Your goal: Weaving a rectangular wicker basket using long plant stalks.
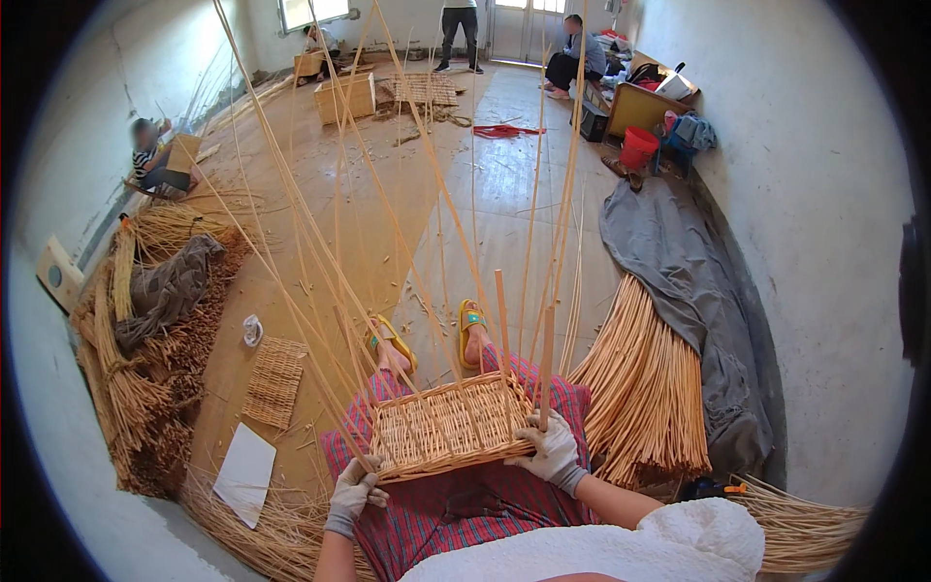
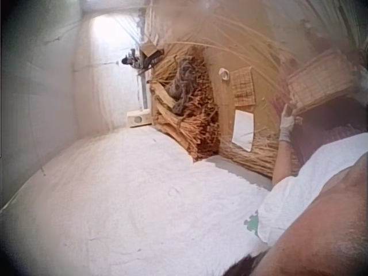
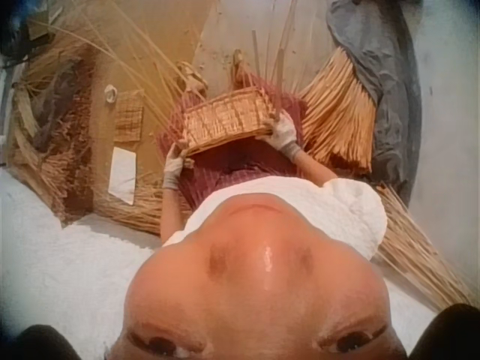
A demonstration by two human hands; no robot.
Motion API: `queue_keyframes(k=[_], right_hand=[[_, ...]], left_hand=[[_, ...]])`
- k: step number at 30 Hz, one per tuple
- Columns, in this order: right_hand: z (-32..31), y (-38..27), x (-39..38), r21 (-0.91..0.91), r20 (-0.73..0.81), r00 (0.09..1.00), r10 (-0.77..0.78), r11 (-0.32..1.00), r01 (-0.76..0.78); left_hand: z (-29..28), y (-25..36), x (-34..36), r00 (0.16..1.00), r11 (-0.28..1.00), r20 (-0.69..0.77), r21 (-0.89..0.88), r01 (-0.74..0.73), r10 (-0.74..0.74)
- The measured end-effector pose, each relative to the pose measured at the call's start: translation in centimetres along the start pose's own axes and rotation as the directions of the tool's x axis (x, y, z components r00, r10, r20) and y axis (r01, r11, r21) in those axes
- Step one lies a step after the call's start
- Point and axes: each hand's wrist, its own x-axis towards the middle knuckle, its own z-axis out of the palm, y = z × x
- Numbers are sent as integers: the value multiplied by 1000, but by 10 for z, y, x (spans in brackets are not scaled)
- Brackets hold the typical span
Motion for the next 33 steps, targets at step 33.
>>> queue_keyframes(k=[33], right_hand=[[0, -7, 6, -32, 50, 999, 23, 999, -21]], left_hand=[[9, 10, 1, 991, 991, -129, 129, 45, -28]])
